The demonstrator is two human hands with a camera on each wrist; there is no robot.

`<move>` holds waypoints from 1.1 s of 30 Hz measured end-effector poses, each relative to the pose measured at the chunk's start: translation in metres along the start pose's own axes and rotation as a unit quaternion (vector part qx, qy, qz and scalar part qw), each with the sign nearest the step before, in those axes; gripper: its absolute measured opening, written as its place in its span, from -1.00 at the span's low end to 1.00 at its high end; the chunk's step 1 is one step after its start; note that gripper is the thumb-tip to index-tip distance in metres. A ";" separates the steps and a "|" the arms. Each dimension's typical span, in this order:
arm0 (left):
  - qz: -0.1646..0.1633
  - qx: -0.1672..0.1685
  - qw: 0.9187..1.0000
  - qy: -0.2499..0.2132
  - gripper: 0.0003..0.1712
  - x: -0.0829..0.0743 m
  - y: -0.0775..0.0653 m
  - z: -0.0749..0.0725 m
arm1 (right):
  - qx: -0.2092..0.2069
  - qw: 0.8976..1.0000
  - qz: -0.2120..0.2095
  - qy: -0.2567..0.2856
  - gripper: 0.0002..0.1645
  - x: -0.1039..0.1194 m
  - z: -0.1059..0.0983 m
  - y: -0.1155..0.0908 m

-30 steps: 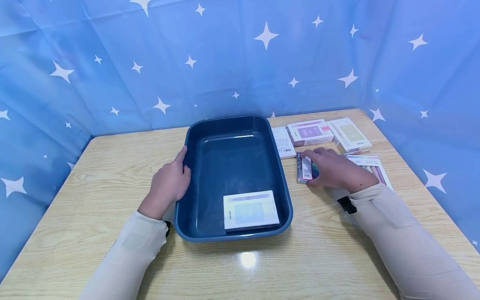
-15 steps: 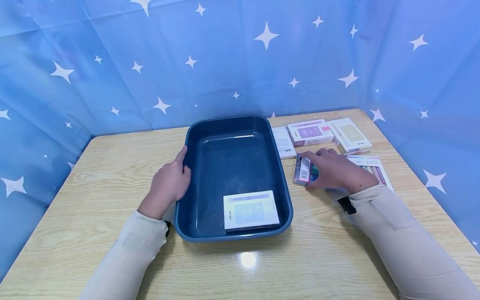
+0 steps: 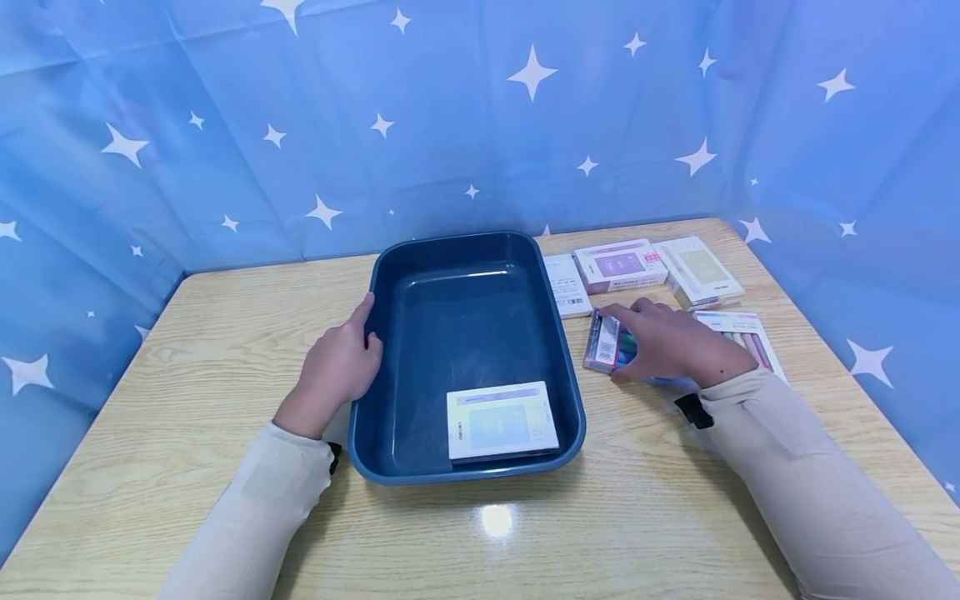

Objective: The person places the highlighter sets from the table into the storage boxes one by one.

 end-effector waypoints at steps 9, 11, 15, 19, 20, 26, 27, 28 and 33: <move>0.002 0.002 1.000 -0.007 -0.25 0.001 0.000 -0.001 | -0.010 1.000 -0.016 -0.013 0.11 0.002 -0.002 0.000; 0.002 0.006 1.000 -0.009 -0.25 0.001 0.000 -0.001 | -0.007 1.000 -0.015 -0.013 0.11 0.003 -0.002 -0.001; 0.002 0.010 1.000 -0.006 -0.24 0.002 0.001 0.000 | -0.005 1.000 -0.015 -0.015 0.11 0.005 -0.003 -0.003; 0.004 0.010 1.000 -0.002 -0.24 0.002 0.002 -0.002 | -0.007 1.000 -0.018 -0.018 0.11 0.007 -0.005 -0.004; 0.004 0.010 1.000 -0.002 -0.24 0.002 0.002 -0.003 | -0.008 1.000 -0.019 -0.018 0.11 0.008 -0.006 -0.004; 0.004 0.012 1.000 -0.004 -0.25 0.003 0.002 -0.002 | -0.024 0.999 -0.036 -0.028 0.10 0.014 -0.013 -0.007; 0.005 0.011 1.000 -0.004 -0.25 0.003 0.002 -0.002 | -0.027 0.999 -0.037 -0.028 0.10 0.015 -0.014 -0.008; 0.005 0.010 1.000 -0.004 -0.25 0.003 0.002 -0.002 | -0.030 0.998 -0.038 -0.028 0.09 0.016 -0.015 -0.009; 0.003 0.008 1.000 -0.003 -0.25 0.003 0.003 -0.002 | -0.042 0.998 -0.035 -0.015 0.07 0.020 -0.022 -0.011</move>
Point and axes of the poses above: each hand's wrist, its own y-axis towards the middle knuckle, its own z-axis out of the palm, x = y × z, the point moved 7 cm from there along y, towards the middle knuckle
